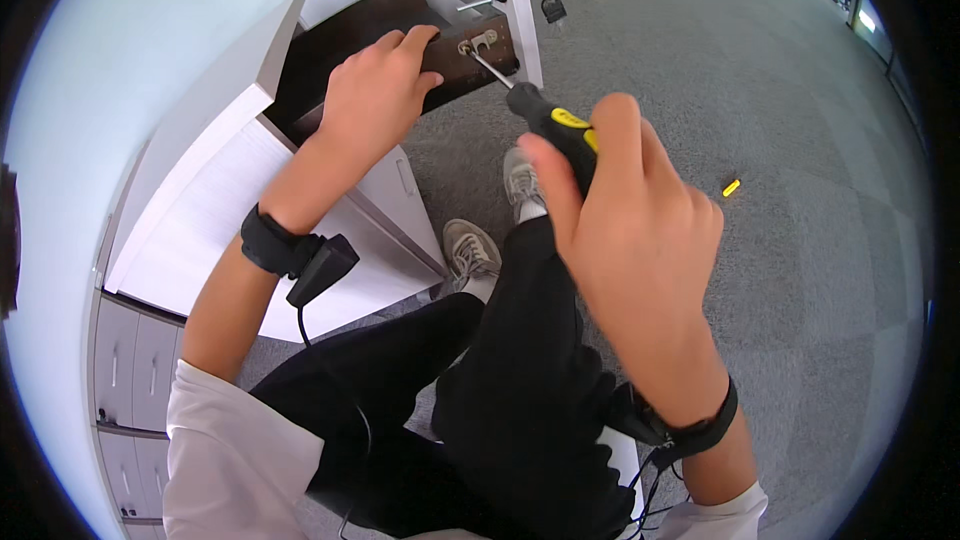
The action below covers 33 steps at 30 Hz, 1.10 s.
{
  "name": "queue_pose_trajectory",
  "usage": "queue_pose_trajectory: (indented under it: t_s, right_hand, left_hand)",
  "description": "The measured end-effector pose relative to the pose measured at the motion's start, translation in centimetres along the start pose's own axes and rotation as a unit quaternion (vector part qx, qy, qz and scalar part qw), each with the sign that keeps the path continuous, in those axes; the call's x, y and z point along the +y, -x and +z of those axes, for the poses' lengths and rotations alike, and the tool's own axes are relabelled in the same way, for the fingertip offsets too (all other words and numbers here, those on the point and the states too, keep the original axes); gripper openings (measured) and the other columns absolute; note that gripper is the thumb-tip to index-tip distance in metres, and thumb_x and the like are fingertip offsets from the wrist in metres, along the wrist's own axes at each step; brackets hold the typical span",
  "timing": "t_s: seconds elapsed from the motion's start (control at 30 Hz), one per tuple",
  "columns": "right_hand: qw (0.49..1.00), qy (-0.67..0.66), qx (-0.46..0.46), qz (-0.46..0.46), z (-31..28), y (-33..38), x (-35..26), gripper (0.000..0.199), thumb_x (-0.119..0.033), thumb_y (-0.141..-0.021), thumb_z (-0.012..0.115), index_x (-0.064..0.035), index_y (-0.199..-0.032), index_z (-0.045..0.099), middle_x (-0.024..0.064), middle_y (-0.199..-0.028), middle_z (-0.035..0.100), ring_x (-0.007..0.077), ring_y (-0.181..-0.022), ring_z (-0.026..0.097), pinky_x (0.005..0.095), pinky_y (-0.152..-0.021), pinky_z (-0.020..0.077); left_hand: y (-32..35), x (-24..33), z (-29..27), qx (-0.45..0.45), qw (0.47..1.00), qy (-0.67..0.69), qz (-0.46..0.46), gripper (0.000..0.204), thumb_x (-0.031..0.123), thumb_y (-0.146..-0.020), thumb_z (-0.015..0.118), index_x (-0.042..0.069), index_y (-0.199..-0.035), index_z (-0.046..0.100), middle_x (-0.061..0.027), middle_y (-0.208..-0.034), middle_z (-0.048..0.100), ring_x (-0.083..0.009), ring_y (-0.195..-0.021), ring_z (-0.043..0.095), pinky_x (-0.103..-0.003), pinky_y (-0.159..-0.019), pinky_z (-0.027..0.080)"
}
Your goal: The person kneels on the floor and uses a screwdriver to tighten screws on the side of a white cabinet door. The person holds the door steady with one hand while turning the screwdriver with the other, then closes the door at the end.
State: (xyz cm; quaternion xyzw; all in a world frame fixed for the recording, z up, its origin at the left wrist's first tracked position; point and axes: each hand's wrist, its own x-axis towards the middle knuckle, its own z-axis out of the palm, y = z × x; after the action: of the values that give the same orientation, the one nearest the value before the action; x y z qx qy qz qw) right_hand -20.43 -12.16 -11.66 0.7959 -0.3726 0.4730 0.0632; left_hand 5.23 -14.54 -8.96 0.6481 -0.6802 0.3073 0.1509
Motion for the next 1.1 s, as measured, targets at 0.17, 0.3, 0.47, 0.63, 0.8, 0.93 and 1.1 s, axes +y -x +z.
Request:
queue_pose_trajectory:
  t_s: [0.17, 0.3, 0.47, 0.63, 0.8, 0.93, 1.1]
  right_hand:
    - [0.988, -0.141, -0.020, 0.067, 3.2, 1.4, 2.3, 0.039, -0.021, -0.091, 0.078, -0.0055, -0.110, 0.048, 0.0202, -0.085, 0.067, 0.0385, -0.068, 0.071, 0.0396, -0.052, 0.0519]
    - [0.988, -0.156, 0.010, 0.009, 3.4, 1.3, 3.8, 0.035, -0.006, -0.088, 0.076, -0.0041, -0.110, 0.048, 0.0244, -0.085, 0.066, 0.0414, -0.074, 0.073, 0.0400, -0.053, 0.0531]
    - [0.990, -0.066, -0.112, 0.048, -0.5, -0.5, 4.5, 0.038, -0.019, -0.090, 0.079, -0.0033, -0.109, 0.050, 0.0228, -0.083, 0.065, 0.0375, -0.068, 0.071, 0.0361, -0.050, 0.0496]
    - [0.981, 0.011, -0.141, 0.132, -1.2, -1.7, 4.9, 0.042, -0.027, -0.094, 0.077, -0.0025, -0.113, 0.048, 0.0177, -0.081, 0.061, 0.0284, -0.058, 0.060, 0.0348, -0.050, 0.0451]
    - [0.992, -0.099, 0.064, -0.045, 0.0, -1.4, 4.4, 0.040, -0.025, -0.097, 0.074, -0.0037, -0.117, 0.047, 0.0126, -0.078, 0.059, 0.0204, -0.054, 0.054, 0.0322, -0.051, 0.0429]
    - [0.996, -0.085, -0.001, -0.023, -0.1, -1.9, 3.7, 0.043, -0.019, -0.091, 0.079, -0.0018, -0.114, 0.047, 0.0231, -0.090, 0.063, 0.0395, -0.067, 0.065, 0.0428, -0.058, 0.0518]
    - [0.982, -0.010, -0.107, 0.157, -0.2, -2.7, 2.8, 0.037, -0.016, -0.094, 0.075, 0.0003, -0.114, 0.048, 0.0241, -0.096, 0.063, 0.0389, -0.072, 0.067, 0.0431, -0.061, 0.0534]
  left_hand:
    - [-1.2, 0.0, 3.0, -0.003, 0.999, -0.042, -0.026, 0.042, 0.021, -0.088, 0.074, 0.008, -0.125, 0.061, -0.0157, -0.103, 0.070, -0.0375, -0.091, 0.071, -0.046, -0.077, 0.059]
    - [-1.5, 1.1, 3.2, -0.045, 0.996, -0.039, -0.062, 0.042, 0.019, -0.087, 0.073, 0.007, -0.125, 0.061, -0.0158, -0.102, 0.070, -0.0380, -0.092, 0.071, -0.047, -0.078, 0.058]
    - [-2.2, 2.9, 2.1, -0.089, 0.993, -0.008, -0.077, 0.040, 0.016, -0.086, 0.074, 0.005, -0.122, 0.060, -0.0162, -0.101, 0.071, -0.0381, -0.092, 0.071, -0.047, -0.079, 0.058]
    - [-1.6, 2.9, 2.3, -0.037, 0.996, 0.041, -0.064, 0.039, 0.013, -0.084, 0.074, 0.003, -0.119, 0.060, -0.0167, -0.101, 0.071, -0.0387, -0.092, 0.071, -0.048, -0.080, 0.057]
    - [-1.4, 2.3, 3.0, -0.012, 0.999, 0.001, -0.044, 0.038, 0.012, -0.083, 0.076, 0.003, -0.115, 0.059, -0.0159, -0.096, 0.069, -0.0365, -0.090, 0.070, -0.047, -0.080, 0.055]
    - [-1.5, 1.9, 3.4, 0.006, 0.999, -0.031, -0.027, 0.037, 0.013, -0.082, 0.076, 0.003, -0.114, 0.058, -0.0150, -0.094, 0.067, -0.0339, -0.090, 0.070, -0.045, -0.080, 0.054]
    - [-1.1, 1.3, 3.4, -0.004, 0.998, -0.039, -0.040, 0.040, 0.012, -0.078, 0.077, 0.003, -0.111, 0.057, -0.0155, -0.095, 0.066, -0.0335, -0.091, 0.069, -0.045, -0.080, 0.053]
